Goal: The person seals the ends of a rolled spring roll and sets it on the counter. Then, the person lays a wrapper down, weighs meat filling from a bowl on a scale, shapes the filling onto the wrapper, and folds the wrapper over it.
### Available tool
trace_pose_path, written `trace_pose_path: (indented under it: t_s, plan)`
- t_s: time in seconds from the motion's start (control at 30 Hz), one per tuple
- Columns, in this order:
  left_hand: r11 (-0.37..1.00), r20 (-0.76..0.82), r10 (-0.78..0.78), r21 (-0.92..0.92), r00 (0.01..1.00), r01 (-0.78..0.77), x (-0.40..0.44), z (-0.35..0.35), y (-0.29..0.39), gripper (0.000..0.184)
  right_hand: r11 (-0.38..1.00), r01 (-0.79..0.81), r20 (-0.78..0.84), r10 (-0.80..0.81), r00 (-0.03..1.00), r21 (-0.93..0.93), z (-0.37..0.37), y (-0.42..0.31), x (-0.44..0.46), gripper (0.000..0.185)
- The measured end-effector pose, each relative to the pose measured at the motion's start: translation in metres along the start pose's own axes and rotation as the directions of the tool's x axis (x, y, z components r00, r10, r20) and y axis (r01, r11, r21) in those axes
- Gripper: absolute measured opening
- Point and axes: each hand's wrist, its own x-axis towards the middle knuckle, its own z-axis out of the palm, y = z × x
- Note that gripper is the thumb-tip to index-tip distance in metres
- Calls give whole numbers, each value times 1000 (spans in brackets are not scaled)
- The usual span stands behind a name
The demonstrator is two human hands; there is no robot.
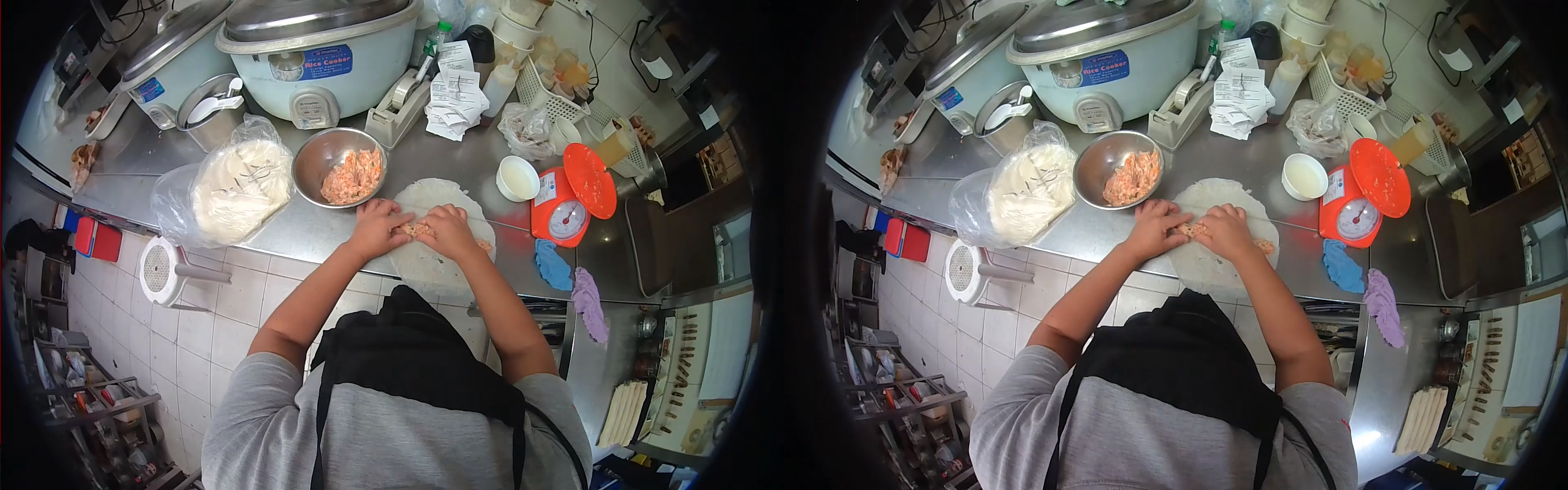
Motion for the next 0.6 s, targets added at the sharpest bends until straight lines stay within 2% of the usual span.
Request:
trace_pose_path:
  t_s: [0.07,0.17,0.27,0.37,0.47,0.6]
  plan:
    - [1000,14,15,17,1000,-15,0,6,-3,33,1000,-7,66,8,998,-18,1,6,1,36]
    - [1000,-1,0,22,1000,0,0,7,-2,31,1000,-23,-60,23,998,-7,-12,0,-5,37]
    - [999,-15,-31,25,999,31,-1,5,4,30,1000,6,11,-6,1000,11,-8,8,-9,38]
    - [997,-17,-62,54,998,63,-2,12,-1,33,1000,-29,107,28,994,1,-9,16,-12,41]
    - [996,-34,-69,61,997,71,0,8,5,34,990,-128,-10,129,992,55,-19,9,-18,34]
    - [995,5,-72,66,997,71,3,5,12,36,997,-71,16,71,997,36,-14,20,-23,33]
